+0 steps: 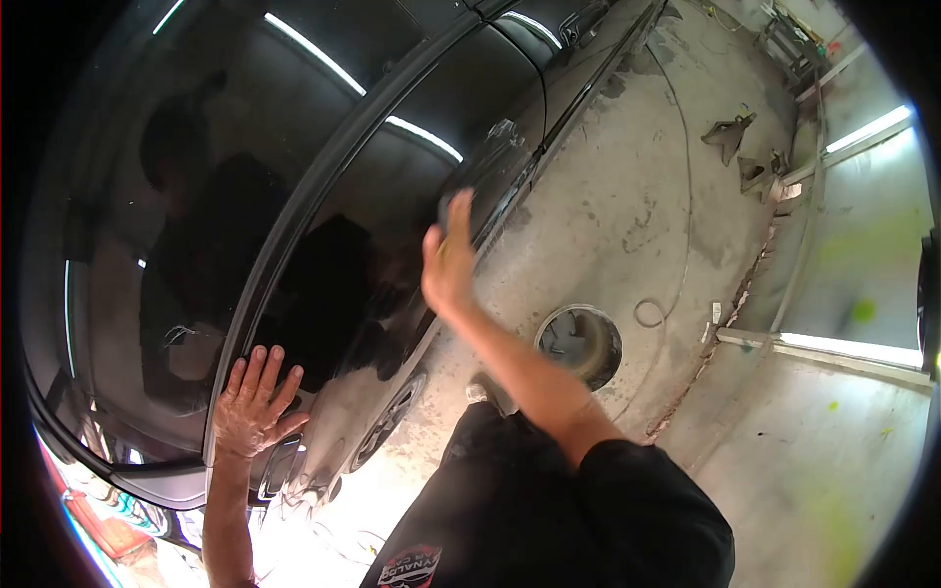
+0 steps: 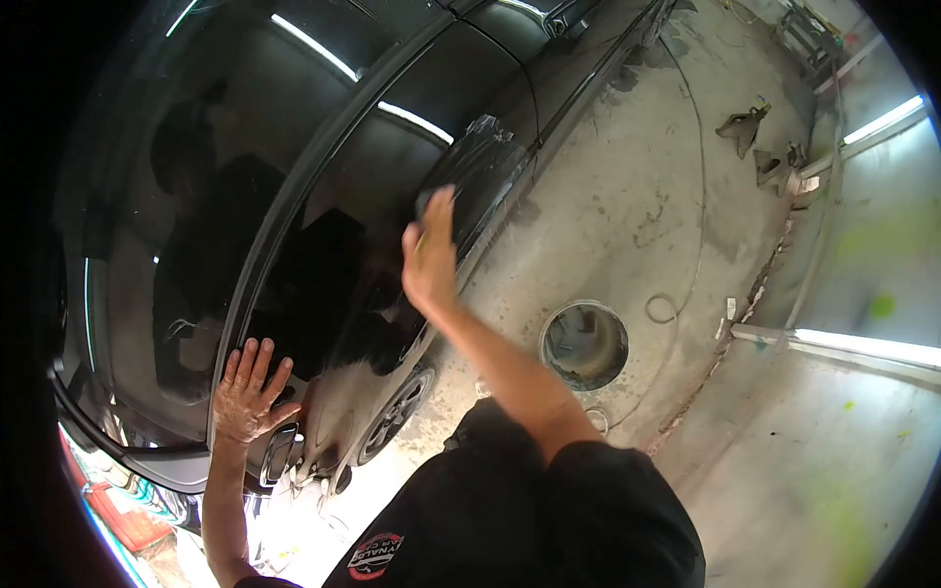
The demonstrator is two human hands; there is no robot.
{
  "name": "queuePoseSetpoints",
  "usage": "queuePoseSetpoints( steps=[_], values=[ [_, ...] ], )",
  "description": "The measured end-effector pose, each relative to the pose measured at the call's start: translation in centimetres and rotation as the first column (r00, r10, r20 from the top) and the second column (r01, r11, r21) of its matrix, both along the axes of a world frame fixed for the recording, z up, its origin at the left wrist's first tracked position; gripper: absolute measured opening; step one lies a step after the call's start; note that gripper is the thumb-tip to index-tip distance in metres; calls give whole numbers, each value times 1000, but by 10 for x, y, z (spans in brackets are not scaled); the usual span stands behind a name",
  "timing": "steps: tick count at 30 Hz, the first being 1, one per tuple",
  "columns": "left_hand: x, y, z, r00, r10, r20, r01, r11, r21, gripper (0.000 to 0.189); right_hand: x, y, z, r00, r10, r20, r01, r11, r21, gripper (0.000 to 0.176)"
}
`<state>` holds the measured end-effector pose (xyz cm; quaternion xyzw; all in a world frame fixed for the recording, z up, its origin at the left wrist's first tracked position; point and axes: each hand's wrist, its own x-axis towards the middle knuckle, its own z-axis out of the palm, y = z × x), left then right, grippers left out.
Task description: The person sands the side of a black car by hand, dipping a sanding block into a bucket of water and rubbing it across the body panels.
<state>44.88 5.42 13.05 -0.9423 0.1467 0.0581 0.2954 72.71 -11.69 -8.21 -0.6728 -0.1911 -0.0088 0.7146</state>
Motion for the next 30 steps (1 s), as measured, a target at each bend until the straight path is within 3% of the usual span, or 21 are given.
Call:
queuePoseSetpoints(
  steps=[1,2,4,5,8,11,12,14,16,18,20,21,22,24,26,28,30],
  values=[
    [0,0,0,1000,4,-2,-4,1000,-3,75,36,1,1,994,-92,60,90,995,31,66],
    [-2,0,-1,1000,11,-3,-11,1000,-8,75,64,-4,12,991,-136,12,136,991,7,67],
    [-2,-1,-1,1000,6,5,-6,1000,-12,73,85,-7,23,989,-149,-18,148,987,-57,69],
    [-2,-2,0,1000,4,14,-4,1000,-11,72,74,-8,26,985,-97,-141,101,995,19,72],
    [0,-4,3,1000,28,-10,-29,999,-28,72,2,0,23,999,-42,-6,43,997,70,73],
    [0,-4,3,1000,25,-9,-25,999,-31,72,-2,-1,5,989,-19,150,34,995,-99,72],
    [1,-3,4,1000,24,-9,-24,999,-31,72,27,2,8,990,-107,95,103,994,40,71],
    [0,-4,3,1000,27,-8,-27,999,-36,72,101,0,11,981,-193,-4,193,980,45,72],
    [-2,-5,3,999,32,-16,-32,999,-39,73,130,-12,32,973,-164,-163,170,985,25,67],
    [0,-6,6,999,31,-17,-32,998,-48,73,99,-12,37,981,-95,-172,109,991,74,68],
    [3,-6,8,1000,27,-14,-28,999,-45,74,28,-9,39,997,-67,-27,69,995,71,71],
    [3,-7,8,999,25,-20,-26,999,-47,74,-11,-8,32,999,42,-18,-41,999,33,73],
    [2,-8,7,999,27,-25,-29,998,-50,75,-39,-4,6,990,95,102,-94,995,-13,75],
    [2,-7,7,999,32,-31,-33,998,-49,75,-25,-7,6,985,49,167,-34,995,-96,75],
    [3,-5,5,1000,7,-9,-8,999,-36,77,41,-8,25,996,-89,21,88,996,34,71],
    [1,-5,5,1000,5,-2,-5,999,-38,77,111,-12,28,985,-160,-65,160,987,0,64],
    [2,-8,8,1000,5,-6,-6,999,-34,77,106,-12,35,975,-152,-162,154,988,1,62]
  ],
)
